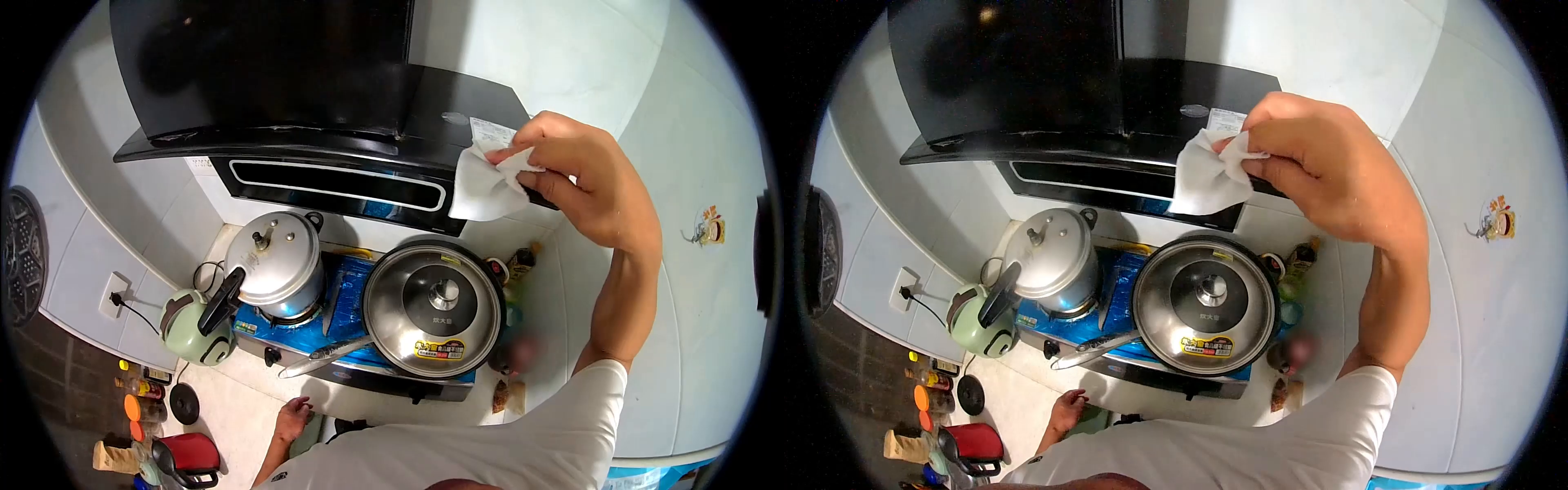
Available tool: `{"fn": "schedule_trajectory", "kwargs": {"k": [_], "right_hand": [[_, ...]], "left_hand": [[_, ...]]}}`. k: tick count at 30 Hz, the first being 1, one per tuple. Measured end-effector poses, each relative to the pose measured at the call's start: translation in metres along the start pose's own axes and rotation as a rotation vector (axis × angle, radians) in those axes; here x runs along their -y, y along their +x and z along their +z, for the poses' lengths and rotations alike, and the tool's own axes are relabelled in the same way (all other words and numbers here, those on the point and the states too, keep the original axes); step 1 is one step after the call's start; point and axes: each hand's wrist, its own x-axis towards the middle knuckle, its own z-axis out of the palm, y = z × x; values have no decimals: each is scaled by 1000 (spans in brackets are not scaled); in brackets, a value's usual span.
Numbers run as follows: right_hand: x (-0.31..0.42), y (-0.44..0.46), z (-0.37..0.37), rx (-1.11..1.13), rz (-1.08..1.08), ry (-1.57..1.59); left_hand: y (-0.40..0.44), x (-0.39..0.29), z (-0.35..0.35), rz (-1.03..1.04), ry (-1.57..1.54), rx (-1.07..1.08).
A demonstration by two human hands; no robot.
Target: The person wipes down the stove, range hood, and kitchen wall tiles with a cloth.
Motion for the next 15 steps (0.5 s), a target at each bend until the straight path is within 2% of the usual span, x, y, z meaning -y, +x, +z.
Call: {"fn": "schedule_trajectory", "kwargs": {"k": [2,4,8,10,11,12,15], "right_hand": [[-15,13,-1,47,15,3],[-48,38,6,75,-151,-117],[-110,103,27,158,283,-188],[-119,132,31,184,218,-254],[-149,143,42,46,62,-323],[-172,155,47,48,56,-322],[-209,193,60,105,27,-654]], "left_hand": [[3,1,0,-20,-70,-7],[10,13,1,-6,-64,12],[26,30,-1,89,-3,-9],[15,24,1,27,-100,-32],[12,24,3,31,-75,-78],[4,22,1,32,-45,-125],[-12,21,10,-35,-69,-156]]}}
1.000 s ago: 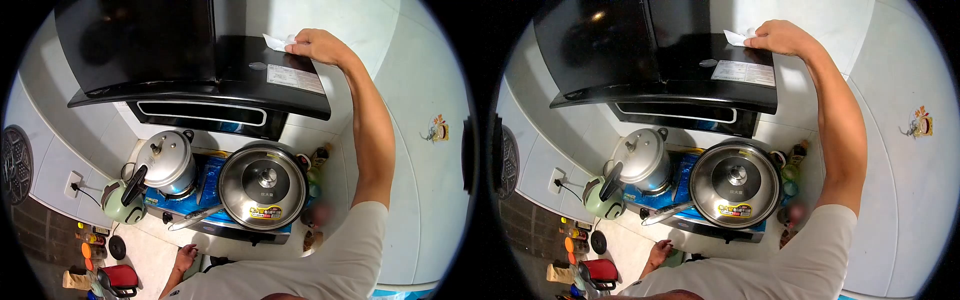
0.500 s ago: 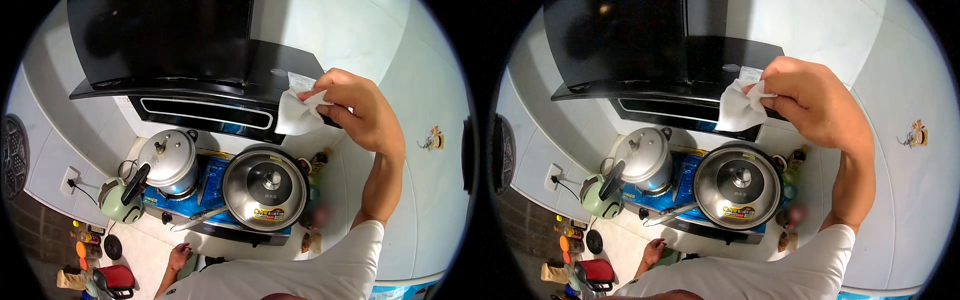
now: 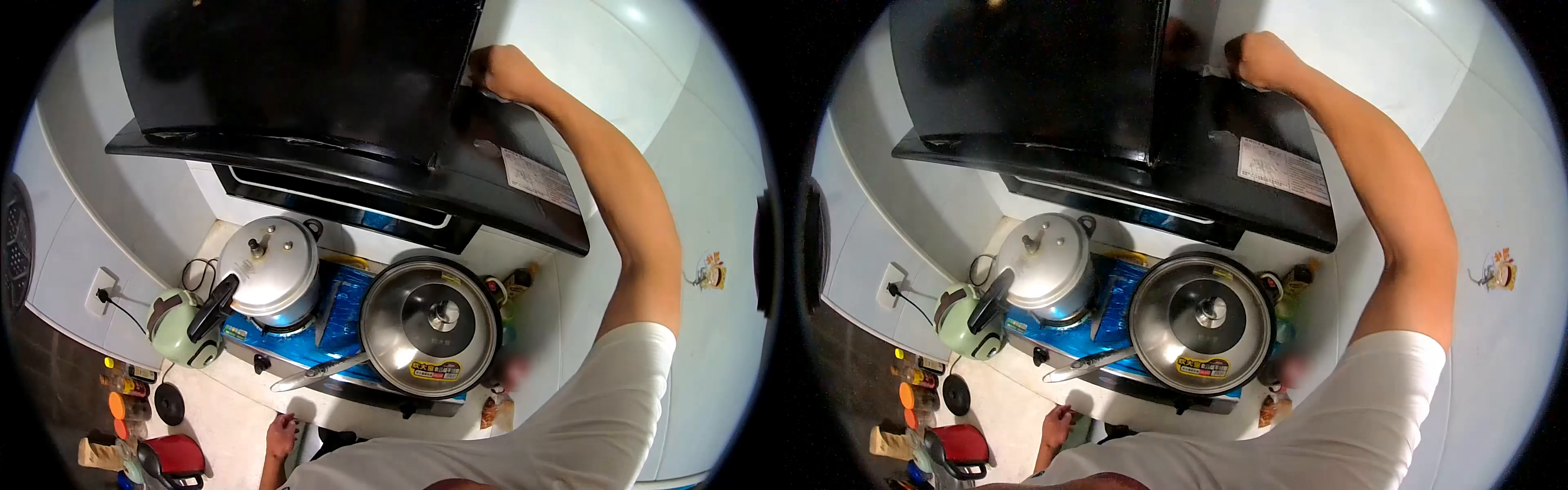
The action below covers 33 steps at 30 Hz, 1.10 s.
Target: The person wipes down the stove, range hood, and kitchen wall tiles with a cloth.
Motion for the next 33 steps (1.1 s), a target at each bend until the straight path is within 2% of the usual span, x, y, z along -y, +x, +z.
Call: {"fn": "schedule_trajectory", "kwargs": {"k": [5,7,9,11,13,15,16,21,26,27,29,33], "right_hand": [[4,-1,6,9,51,20],[22,-11,-7,-27,107,63],[44,-22,-31,83,127,174],[55,-35,-44,77,41,234],[79,-61,-72,44,-10,503],[88,-78,-80,30,-81,740],[103,-86,-99,96,3,630],[125,-100,-115,69,94,751],[147,-104,-142,258,299,724],[151,-108,-142,261,304,723],[159,-116,-142,115,247,769],[171,-126,-151,141,242,813]], "left_hand": [[2,35,23,-149,-26,30],[1,17,23,-145,-34,49],[20,30,27,-29,35,50],[25,20,27,34,13,49],[17,-18,24,1,-36,64],[35,2,21,40,-62,91],[41,6,22,37,-58,116],[41,5,15,55,-5,175],[29,9,2,23,-4,172],[28,11,0,22,7,175],[26,14,-3,17,16,185],[21,8,-9,-4,5,172]]}}
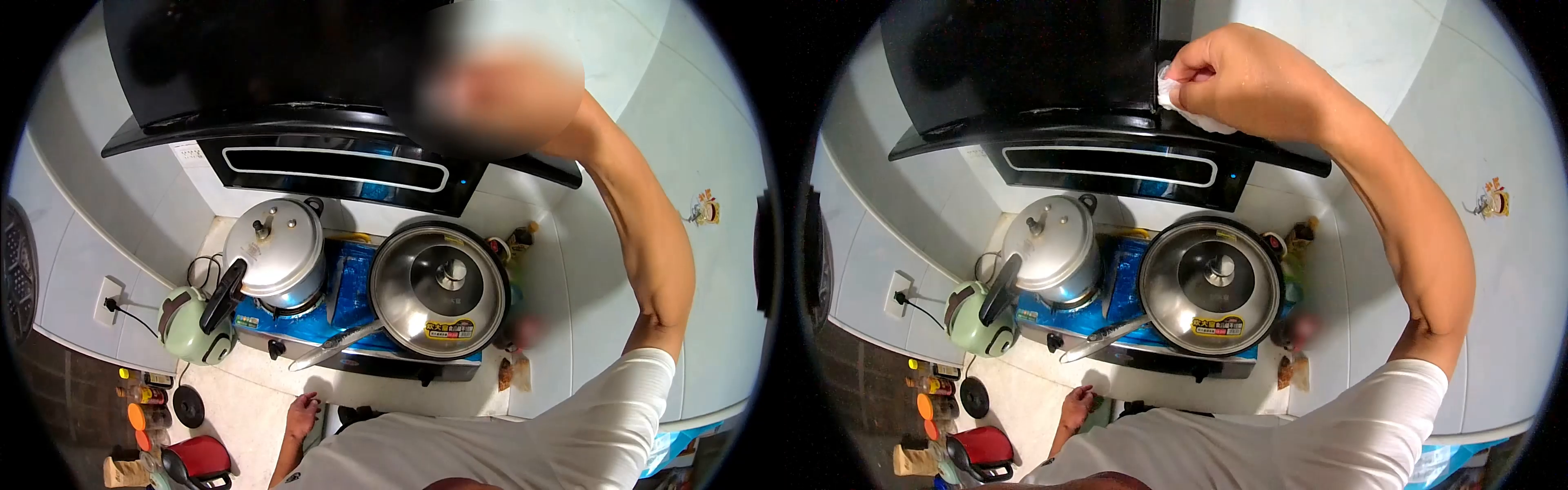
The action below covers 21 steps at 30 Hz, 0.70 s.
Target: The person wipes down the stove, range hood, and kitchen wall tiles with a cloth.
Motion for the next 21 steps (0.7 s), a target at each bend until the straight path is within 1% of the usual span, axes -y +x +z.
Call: {"fn": "schedule_trajectory", "kwargs": {"k": [3,5,6,10,11,12,14,15,17,18,20,21], "right_hand": [[4,-6,4,-15,13,6],[6,-8,7,-64,-117,-185],[6,-9,8,-69,-107,-183],[-1,-17,13,-130,-224,-217],[-2,-19,14,-149,-275,-239],[-1,-21,13,-148,-272,-237],[3,-27,11,-170,-384,-303],[3,-30,10,-170,-384,-304],[6,-33,9,-176,-429,-451],[6,-39,9,-178,-432,-450],[7,-55,10,-292,-303,-472],[8,-65,9,-290,-304,-474]], "left_hand": [[-3,-2,-9,31,46,-13],[-3,-4,-16,61,92,-15],[-4,-8,-18,58,102,-10],[-8,-29,-20,62,186,31],[-7,-28,-19,58,188,34],[-4,-27,-18,55,160,20],[-1,-24,-19,55,129,4],[-3,-25,-20,48,125,9],[-2,-25,-26,46,120,10],[-3,-21,-30,42,115,9],[-6,-7,-38,33,104,9],[-6,3,-43,36,104,-3]]}}
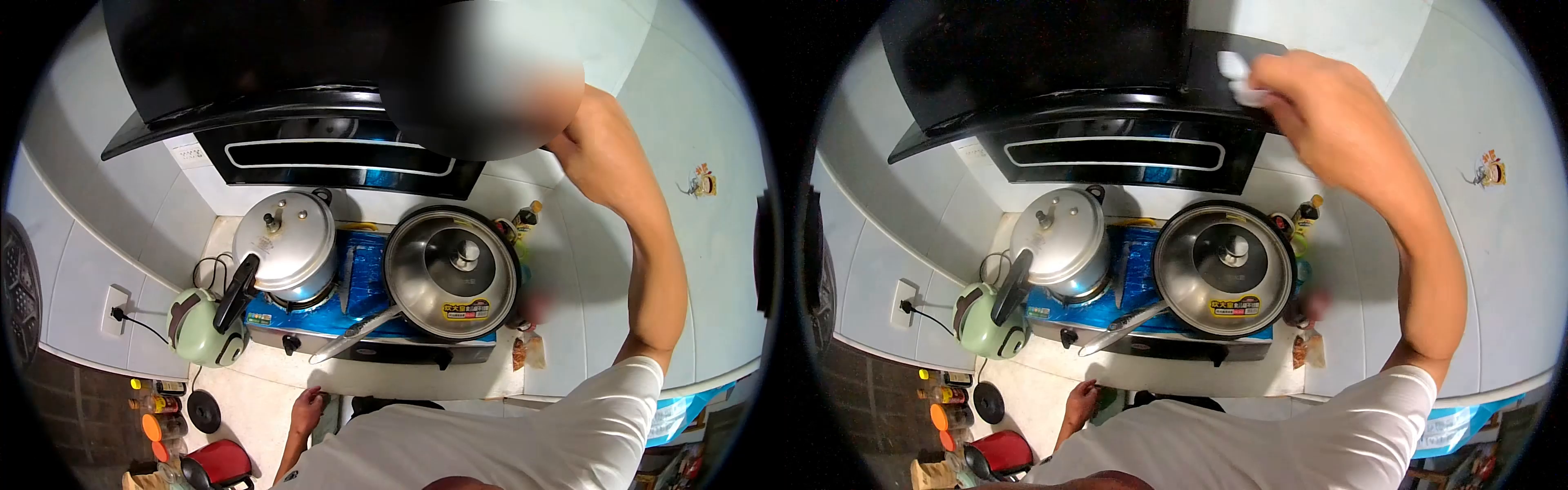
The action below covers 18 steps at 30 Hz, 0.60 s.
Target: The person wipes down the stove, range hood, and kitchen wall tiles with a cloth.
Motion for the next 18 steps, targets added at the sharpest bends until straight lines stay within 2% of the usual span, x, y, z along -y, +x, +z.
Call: {"fn": "schedule_trajectory", "kwargs": {"k": [2,4,6,11,15,17,18], "right_hand": [[5,-10,-5,13,280,-193],[10,-6,-1,-4,310,-233],[14,-2,6,-23,355,-272],[38,31,33,-121,105,-111],[52,24,32,-133,161,-28],[50,23,39,-162,106,-21],[48,25,42,-180,-2,-3]], "left_hand": [[-2,15,-10,7,-4,-12],[-10,22,-16,-44,-118,-32],[-17,24,-24,-58,-78,-10],[-10,18,-23,8,-40,11],[-12,-1,-17,24,-20,-2],[-12,2,-8,44,-46,-24],[-15,1,-6,53,-29,-9]]}}
